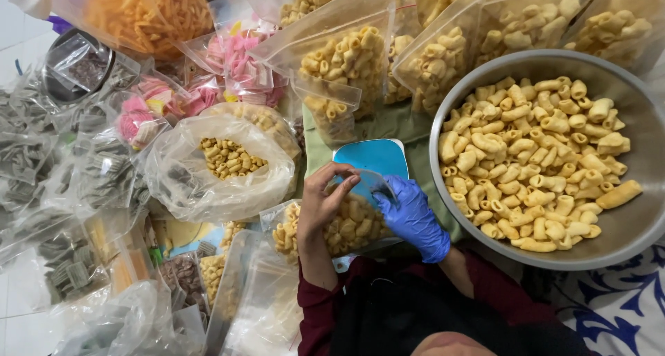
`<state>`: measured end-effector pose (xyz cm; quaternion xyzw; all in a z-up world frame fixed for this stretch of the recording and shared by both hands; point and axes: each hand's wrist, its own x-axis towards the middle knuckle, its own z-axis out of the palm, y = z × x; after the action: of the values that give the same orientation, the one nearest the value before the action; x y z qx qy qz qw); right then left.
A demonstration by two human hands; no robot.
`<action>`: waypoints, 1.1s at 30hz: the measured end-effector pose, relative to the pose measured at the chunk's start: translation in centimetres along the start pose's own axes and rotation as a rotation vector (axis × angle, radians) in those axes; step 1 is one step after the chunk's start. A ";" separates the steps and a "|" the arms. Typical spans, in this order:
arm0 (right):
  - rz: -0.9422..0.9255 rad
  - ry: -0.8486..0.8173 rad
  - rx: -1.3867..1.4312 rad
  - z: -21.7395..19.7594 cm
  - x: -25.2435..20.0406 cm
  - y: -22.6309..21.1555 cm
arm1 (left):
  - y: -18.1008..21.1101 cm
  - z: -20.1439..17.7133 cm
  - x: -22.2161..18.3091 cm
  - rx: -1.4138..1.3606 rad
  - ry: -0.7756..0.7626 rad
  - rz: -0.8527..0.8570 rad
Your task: The person scoops yellow puffed snacks from a large metal bowl into clear plastic bags placed on a digital scale. They seal the bags and place them aside, repeating the process for multiple bags.
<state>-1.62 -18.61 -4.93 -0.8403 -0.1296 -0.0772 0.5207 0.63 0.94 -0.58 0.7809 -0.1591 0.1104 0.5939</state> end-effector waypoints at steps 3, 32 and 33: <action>0.073 -0.031 0.073 -0.4 0.4 -0.5 | -0.3 0.0 0.0 0.000 0.001 0.014; 0.073 -0.007 0.176 1.3 0.0 0.4 | -0.3 -0.5 -0.6 -0.063 0.005 0.008; 0.072 -0.005 0.177 1.0 0.2 -0.4 | -0.4 -0.6 -0.5 -0.061 0.003 0.010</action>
<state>-1.57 -17.48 -4.95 -0.7952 -0.1070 -0.0446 0.5952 0.31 1.66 -0.98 0.7613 -0.1652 0.1097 0.6173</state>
